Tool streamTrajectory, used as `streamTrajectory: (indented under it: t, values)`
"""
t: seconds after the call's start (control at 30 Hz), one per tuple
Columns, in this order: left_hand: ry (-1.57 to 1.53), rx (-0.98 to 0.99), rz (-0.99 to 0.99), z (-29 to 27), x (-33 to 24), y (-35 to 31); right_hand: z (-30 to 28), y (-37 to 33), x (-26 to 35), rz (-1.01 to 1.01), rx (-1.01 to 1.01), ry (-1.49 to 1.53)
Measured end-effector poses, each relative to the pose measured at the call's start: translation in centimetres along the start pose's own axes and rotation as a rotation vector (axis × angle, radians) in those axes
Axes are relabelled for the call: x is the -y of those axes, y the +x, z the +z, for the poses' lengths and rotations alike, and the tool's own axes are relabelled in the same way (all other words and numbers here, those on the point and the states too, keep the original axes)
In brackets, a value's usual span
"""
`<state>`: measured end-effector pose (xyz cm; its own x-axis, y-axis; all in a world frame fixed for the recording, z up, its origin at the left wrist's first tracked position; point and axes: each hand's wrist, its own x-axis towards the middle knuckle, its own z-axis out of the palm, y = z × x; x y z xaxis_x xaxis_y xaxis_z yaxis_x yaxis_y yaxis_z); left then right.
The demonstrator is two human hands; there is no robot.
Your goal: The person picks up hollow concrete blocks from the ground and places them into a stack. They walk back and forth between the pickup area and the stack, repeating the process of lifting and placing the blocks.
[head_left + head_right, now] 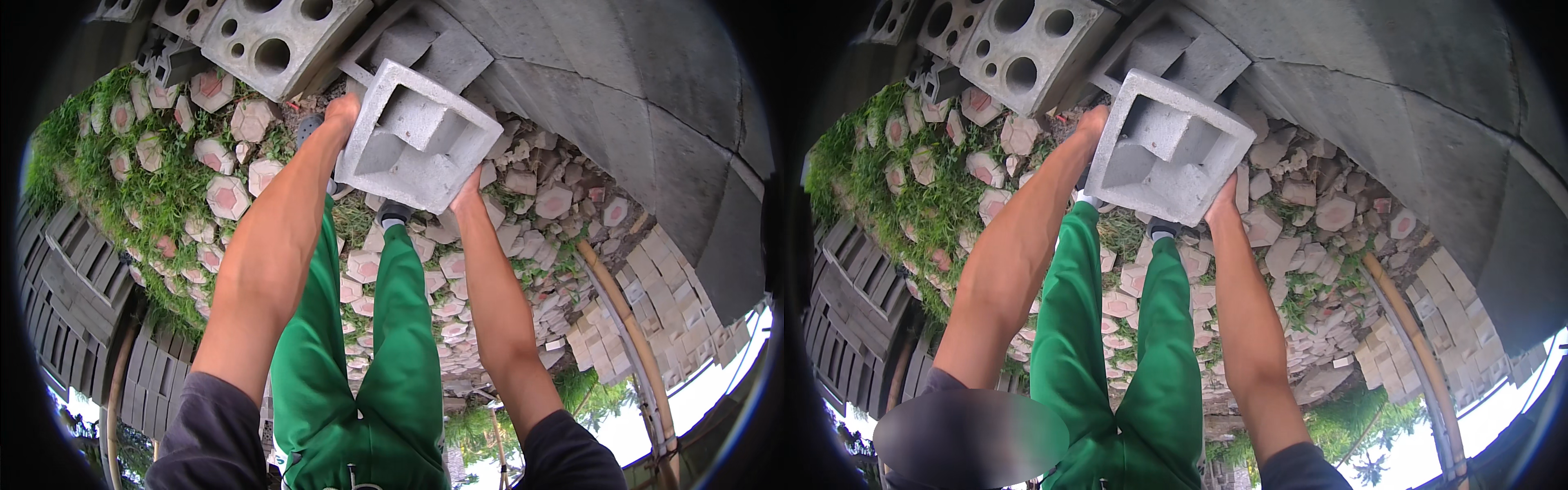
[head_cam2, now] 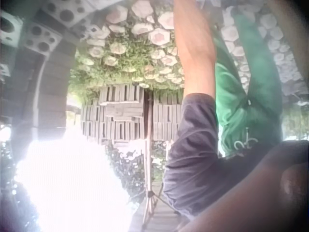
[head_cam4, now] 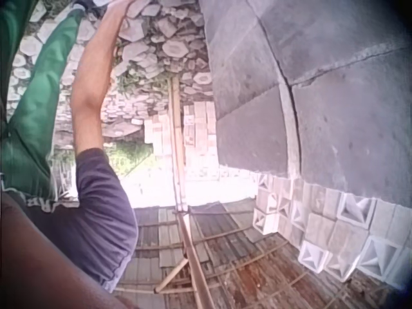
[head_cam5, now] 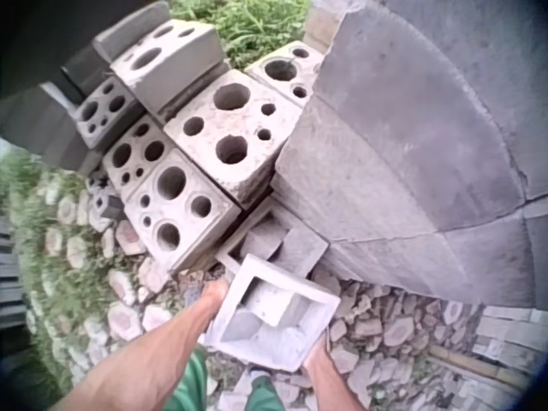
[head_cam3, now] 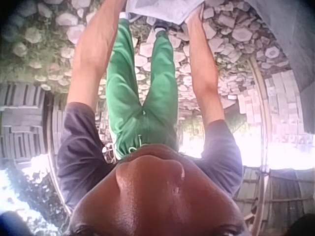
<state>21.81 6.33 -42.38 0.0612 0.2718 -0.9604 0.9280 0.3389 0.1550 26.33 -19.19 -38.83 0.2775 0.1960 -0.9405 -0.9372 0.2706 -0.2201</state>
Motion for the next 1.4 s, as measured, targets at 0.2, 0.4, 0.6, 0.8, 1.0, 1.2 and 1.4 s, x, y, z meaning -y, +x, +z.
streamTrajectory:
  t: [0.2, 0.4, 0.6, 0.8, 1.0, 1.2, 1.4]
  values:
    - [-0.094, 0.137, 0.036, -0.6, -0.7, -1.8, 1.6, -1.3, 0.7, 0.101, 0.021, 0.049]
    - [-0.491, 0.403, -0.039, -3.3, 7.3, -1.0, 2.5, -1.6, 1.1, 0.140, 0.076, 0.045]
    - [-1.671, 0.439, -0.261, 0.1, 9.8, -11.2, 1.3, -1.0, 0.8, 0.122, 0.074, 0.039]
    - [-1.722, 0.321, -0.097, 3.6, 6.5, -11.7, 1.5, -0.7, 0.8, 0.086, 0.026, -0.016]
    - [-1.712, 0.289, -0.153, 3.5, 6.2, -11.1, 3.3, -2.3, 1.9, 0.032, 0.029, 0.038]
    - [-1.663, 0.310, -0.039, 2.6, 3.4, -10.4, 4.6, -1.7, 2.1, -0.051, 0.067, -0.003]
    - [-1.638, 0.335, 0.055, 0.9, -2.7, -9.1, 8.6, 0.5, 4.5, -0.073, 0.162, 0.076]
